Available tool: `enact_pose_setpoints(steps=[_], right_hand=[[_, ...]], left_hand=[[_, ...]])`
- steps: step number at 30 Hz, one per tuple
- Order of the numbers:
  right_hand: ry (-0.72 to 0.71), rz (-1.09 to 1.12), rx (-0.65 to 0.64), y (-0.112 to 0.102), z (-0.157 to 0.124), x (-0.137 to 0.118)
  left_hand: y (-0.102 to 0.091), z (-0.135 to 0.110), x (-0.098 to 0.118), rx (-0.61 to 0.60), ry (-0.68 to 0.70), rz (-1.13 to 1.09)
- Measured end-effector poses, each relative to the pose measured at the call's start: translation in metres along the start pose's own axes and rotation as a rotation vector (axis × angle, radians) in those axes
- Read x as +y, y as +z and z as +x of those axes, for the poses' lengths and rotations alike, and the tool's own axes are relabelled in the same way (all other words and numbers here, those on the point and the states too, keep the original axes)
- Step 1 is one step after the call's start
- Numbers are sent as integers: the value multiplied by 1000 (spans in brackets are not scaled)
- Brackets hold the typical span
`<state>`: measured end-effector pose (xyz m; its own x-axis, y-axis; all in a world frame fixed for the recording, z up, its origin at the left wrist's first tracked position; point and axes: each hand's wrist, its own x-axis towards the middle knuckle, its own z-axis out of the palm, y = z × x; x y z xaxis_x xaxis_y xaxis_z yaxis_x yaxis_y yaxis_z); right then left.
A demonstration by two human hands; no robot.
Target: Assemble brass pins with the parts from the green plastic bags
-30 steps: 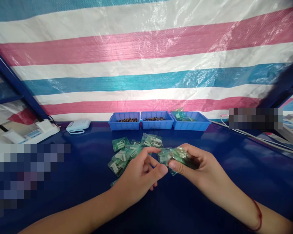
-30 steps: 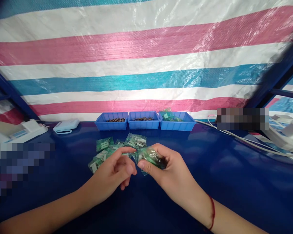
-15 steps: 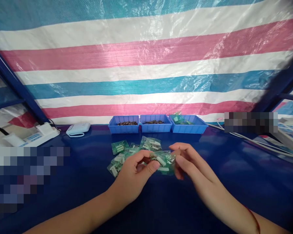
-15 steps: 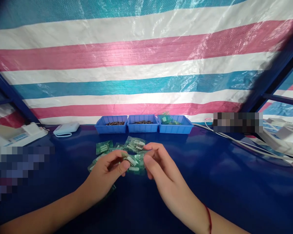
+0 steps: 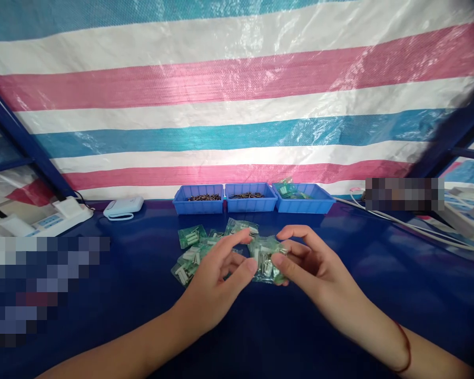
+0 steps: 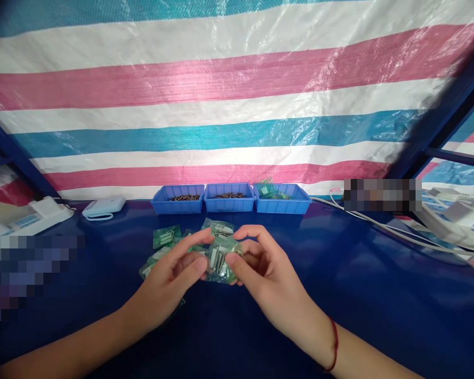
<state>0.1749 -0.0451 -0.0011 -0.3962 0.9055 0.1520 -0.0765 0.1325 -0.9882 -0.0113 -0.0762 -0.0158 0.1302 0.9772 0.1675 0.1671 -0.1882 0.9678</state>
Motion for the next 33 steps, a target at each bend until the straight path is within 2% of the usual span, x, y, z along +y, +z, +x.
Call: enact_pose_setpoints(steps=[2, 3, 5, 7, 10, 13, 15, 16, 18, 20, 21, 22, 25, 27, 29, 33], right_hand=[[-108, -132, -26, 1, -2, 2], [-147, -206, -41, 2, -3, 3], [-182, -318, -74, 3, -3, 2], [-177, -338, -66, 1, 0, 0], [-184, -308, 92, -11, 14, -6], [-269, -305, 349, -37, 38, -10], [-293, -239, 438, -57, 56, -9], [-243, -217, 432, -66, 63, -6], [-50, -275, 396, -78, 71, 1], [97, -462, 309, -81, 69, 11], [118, -573, 221, -78, 65, 15], [101, -677, 112, -73, 59, 19], [-140, -913, -146, -54, 43, 24], [-240, -1005, -257, -44, 36, 24], [-253, -1018, -272, -40, 33, 23], [-168, -819, -152, -35, 27, 18]], left_hand=[[2, 2, 0, -26, -178, -139], [2, 3, 0, -23, -217, -167], [2, 4, 1, -6, -226, -172], [1, 4, 4, 17, -189, -169], [-2, 3, 10, 38, -169, -189], [-3, 2, 11, 12, -201, -199], [-1, 2, 7, -22, -210, -182], [-1, 2, 4, -37, -212, -168], [1, 2, -1, -64, -223, -137], [1, 3, -3, -90, -231, -114], [1, 3, -3, -102, -229, -106], [0, 4, -3, -113, -222, -101], [-1, 5, -1, -126, -197, -98], [-1, 5, 0, -126, -191, -99], [-1, 5, 1, -119, -195, -92], [-2, 4, 1, -79, -223, -8]])
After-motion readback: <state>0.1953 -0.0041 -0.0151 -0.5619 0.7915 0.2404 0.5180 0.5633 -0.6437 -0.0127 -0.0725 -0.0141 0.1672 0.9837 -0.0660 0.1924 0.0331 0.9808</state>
